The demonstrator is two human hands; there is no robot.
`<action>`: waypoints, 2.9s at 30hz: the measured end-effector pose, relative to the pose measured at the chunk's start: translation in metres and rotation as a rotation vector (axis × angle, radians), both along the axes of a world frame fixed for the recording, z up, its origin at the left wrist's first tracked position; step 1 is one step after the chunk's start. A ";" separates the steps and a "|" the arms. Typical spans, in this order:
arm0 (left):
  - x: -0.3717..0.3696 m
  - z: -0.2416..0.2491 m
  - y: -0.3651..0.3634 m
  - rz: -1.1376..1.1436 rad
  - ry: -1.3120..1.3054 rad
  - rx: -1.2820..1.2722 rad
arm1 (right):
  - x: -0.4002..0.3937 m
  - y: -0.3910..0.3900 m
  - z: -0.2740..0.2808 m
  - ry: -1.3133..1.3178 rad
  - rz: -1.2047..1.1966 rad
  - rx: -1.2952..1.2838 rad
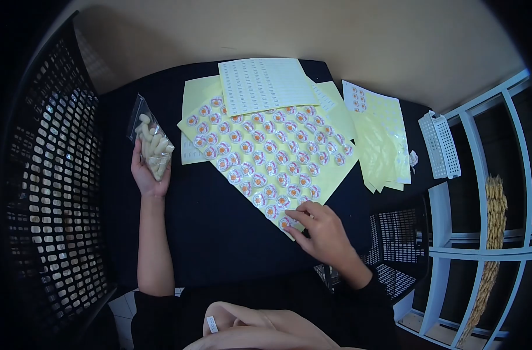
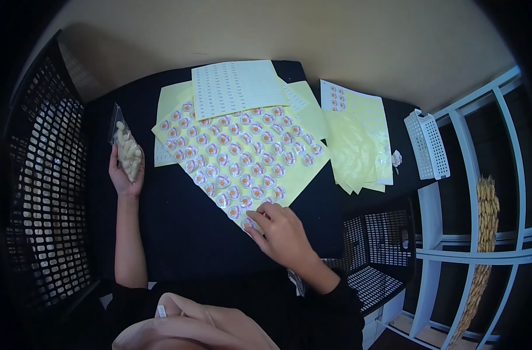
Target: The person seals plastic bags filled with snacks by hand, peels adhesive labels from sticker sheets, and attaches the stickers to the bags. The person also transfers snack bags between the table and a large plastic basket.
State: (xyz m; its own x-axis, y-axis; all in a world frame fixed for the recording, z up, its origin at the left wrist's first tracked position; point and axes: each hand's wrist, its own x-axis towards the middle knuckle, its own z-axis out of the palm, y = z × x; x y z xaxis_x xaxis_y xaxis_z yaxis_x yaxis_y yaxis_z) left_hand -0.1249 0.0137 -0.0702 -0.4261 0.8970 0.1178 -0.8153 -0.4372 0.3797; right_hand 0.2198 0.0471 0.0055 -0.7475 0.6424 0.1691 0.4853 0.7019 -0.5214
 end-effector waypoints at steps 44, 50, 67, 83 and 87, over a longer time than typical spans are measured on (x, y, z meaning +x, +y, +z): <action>0.154 0.034 -0.015 -0.742 -0.063 -0.328 | -0.021 -0.045 -0.035 0.155 -0.471 0.066; 0.156 0.034 -0.015 -0.832 0.044 -0.260 | -0.022 -0.047 -0.041 0.120 -0.482 0.093; 0.153 0.028 -0.010 -0.852 -0.026 -0.343 | -0.017 -0.050 -0.049 0.227 -0.524 0.028; 0.151 0.020 -0.011 -0.811 0.002 -0.375 | -0.015 -0.053 -0.048 0.226 -0.521 0.043; 0.153 0.026 -0.012 -0.801 0.019 -0.356 | -0.015 -0.053 -0.048 0.254 -0.524 0.030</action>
